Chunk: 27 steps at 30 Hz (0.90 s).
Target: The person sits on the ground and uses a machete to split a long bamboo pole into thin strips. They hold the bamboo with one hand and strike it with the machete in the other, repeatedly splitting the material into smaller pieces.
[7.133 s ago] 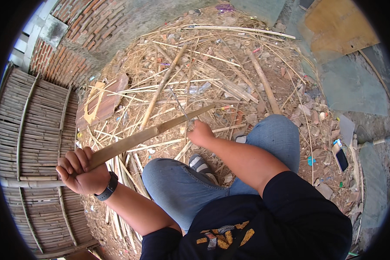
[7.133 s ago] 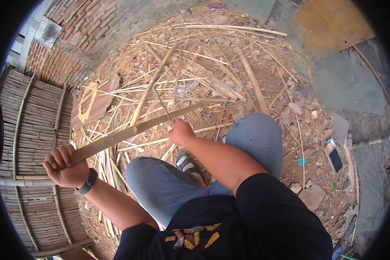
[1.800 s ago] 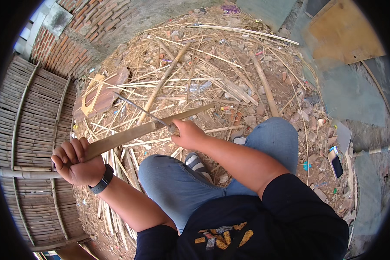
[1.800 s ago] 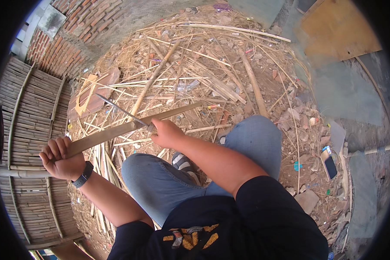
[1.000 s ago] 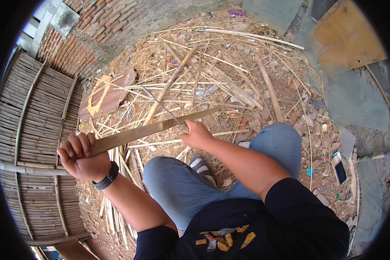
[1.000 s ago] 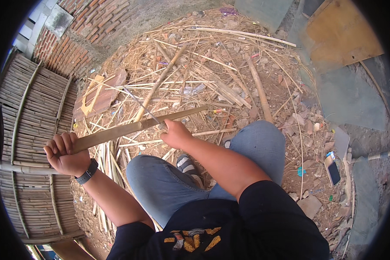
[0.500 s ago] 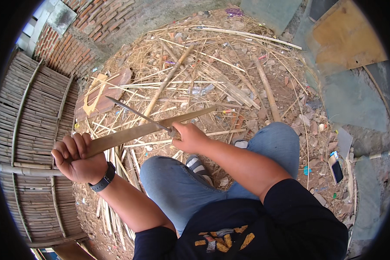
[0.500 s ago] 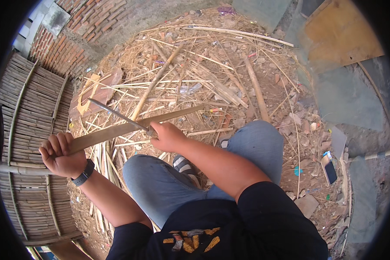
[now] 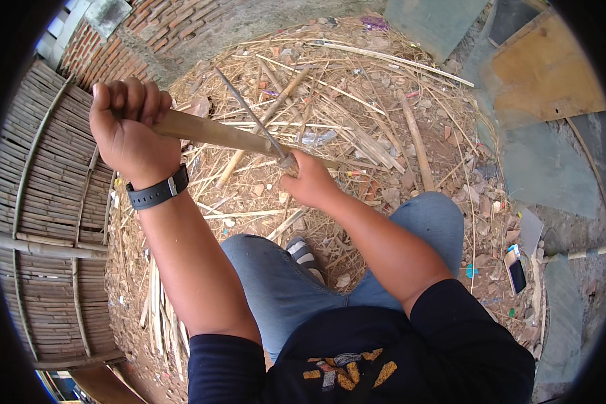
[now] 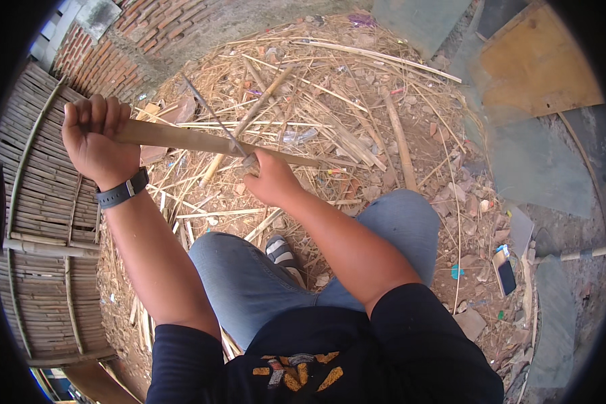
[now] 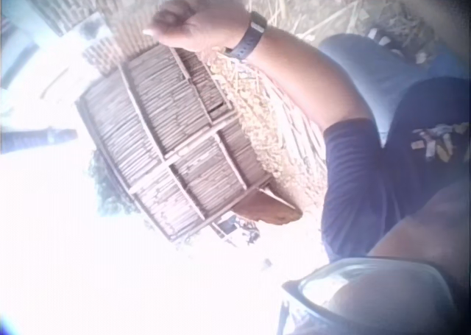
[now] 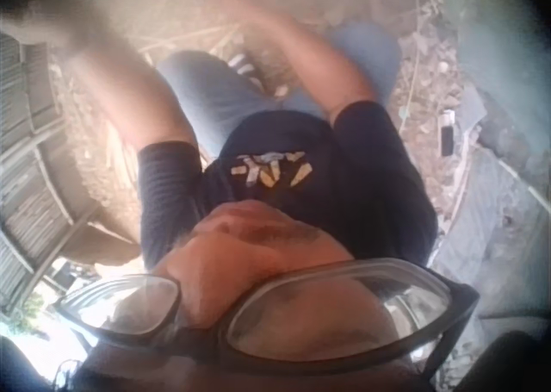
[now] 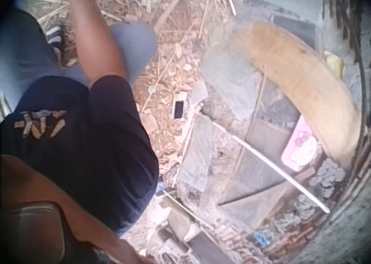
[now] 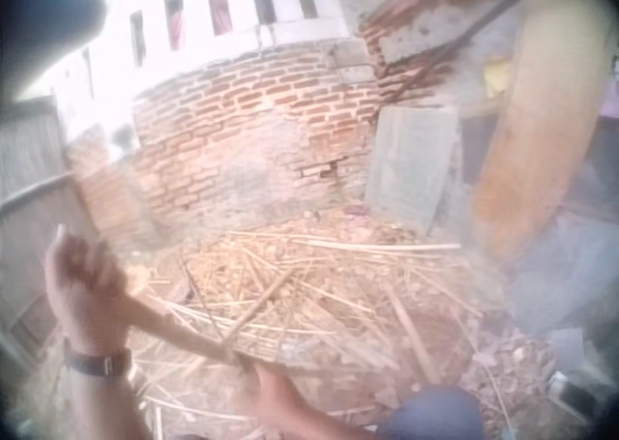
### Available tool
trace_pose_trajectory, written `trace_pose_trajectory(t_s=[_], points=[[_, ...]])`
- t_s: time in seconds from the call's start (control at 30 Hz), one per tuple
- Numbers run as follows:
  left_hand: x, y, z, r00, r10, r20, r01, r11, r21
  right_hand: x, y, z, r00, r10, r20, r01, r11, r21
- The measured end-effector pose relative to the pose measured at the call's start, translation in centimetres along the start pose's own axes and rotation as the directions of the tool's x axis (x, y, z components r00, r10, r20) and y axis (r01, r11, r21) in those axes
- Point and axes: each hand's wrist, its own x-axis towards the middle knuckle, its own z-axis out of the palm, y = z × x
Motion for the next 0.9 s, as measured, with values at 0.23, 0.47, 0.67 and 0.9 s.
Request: trace_pose_trajectory(t_s=[0.23, 0.47, 0.67, 0.9], points=[[-0.3, -0.3, 1.7, 1.000, -0.014, 0.006, 0.014, 1.000, 0.008, -1.4, 0.4, -0.8, 0.996, -0.078, -0.042, 0.079, 0.996, 0.028], [-1.4, 0.1, 1.8, 1.000, 0.003, -0.021, -0.003, 1.000, 0.014, -2.0, 1.5, -1.2, 0.985, 0.172, 0.018, -0.172, 0.985, 0.001], [-2.4, 0.6, 0.9, 1.000, -0.002, 0.012, 0.003, 1.000, -0.020, -4.1, -3.5, -2.4, 0.992, -0.083, 0.097, 0.089, 0.994, -0.068], [-2.3, 0.7, 1.6, 0.999, 0.015, -0.052, -0.014, 1.000, 0.022, -3.1, 3.2, -1.2, 0.980, 0.198, 0.033, -0.196, 0.979, -0.062]])
